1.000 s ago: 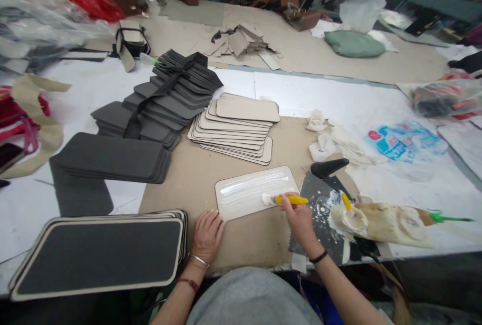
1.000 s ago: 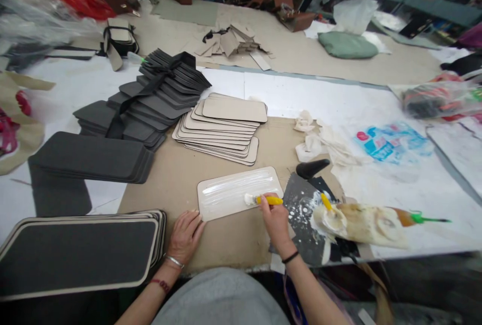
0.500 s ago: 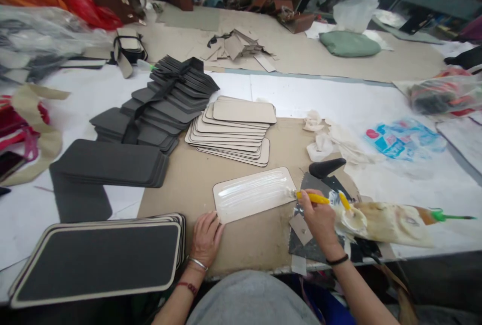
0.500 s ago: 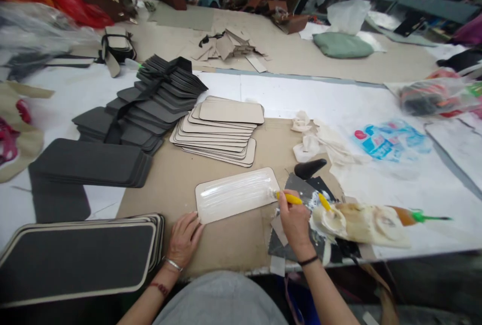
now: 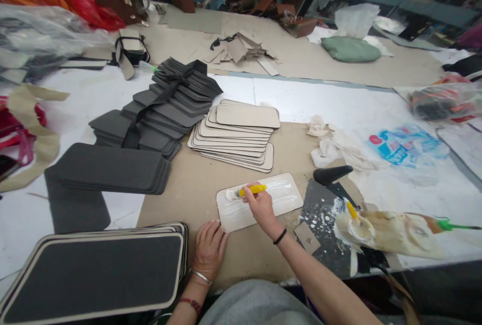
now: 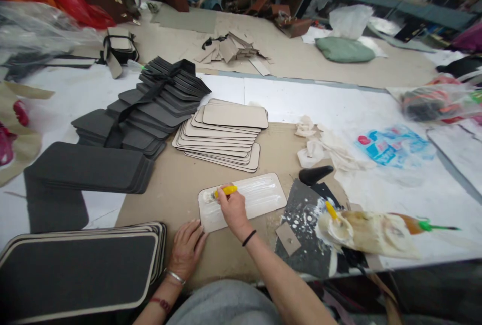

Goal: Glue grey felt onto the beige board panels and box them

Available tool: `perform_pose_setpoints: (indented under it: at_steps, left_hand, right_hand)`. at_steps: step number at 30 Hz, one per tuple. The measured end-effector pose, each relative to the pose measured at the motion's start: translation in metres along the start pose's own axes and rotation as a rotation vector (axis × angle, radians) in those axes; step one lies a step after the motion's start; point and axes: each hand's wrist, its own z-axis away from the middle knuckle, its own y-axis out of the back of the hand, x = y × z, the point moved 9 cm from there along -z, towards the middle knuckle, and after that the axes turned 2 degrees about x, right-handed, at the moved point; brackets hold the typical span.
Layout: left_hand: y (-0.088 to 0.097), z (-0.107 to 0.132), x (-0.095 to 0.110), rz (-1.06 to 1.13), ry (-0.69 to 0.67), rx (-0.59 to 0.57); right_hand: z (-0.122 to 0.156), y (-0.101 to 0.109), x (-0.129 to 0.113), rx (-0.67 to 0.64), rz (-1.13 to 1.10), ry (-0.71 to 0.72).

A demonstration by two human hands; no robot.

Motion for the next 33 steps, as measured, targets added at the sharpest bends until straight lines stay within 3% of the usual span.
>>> perform_pose_setpoints:
  at_steps: [10,15,21,27,33]
  left_hand:
    - [-0.001,0.001,0.004,-0.053,-0.095,0.005]
    - [-0.001,0.000,0.006,-0.053,-0.146,0.021]
    - [0.000,-0.002,0.007,-0.052,-0.151,0.025]
    - [0.001,-0.003,0.009,-0.053,-0.154,0.016]
    - [0.001,-0.003,0.010,-0.041,-0.161,0.022]
  right_hand:
    - [-0.025,0.154,0.051,0.332,0.238,-0.095]
    - [-0.027,0.202,0.057,0.438,0.331,-0.112]
    - [-0.014,0.219,0.042,0.486,0.341,-0.032]
    - [-0.018,0.201,0.042,0.434,0.156,-0.059]
    - [-0.006,0.209,0.047,0.471,0.316,-0.066]
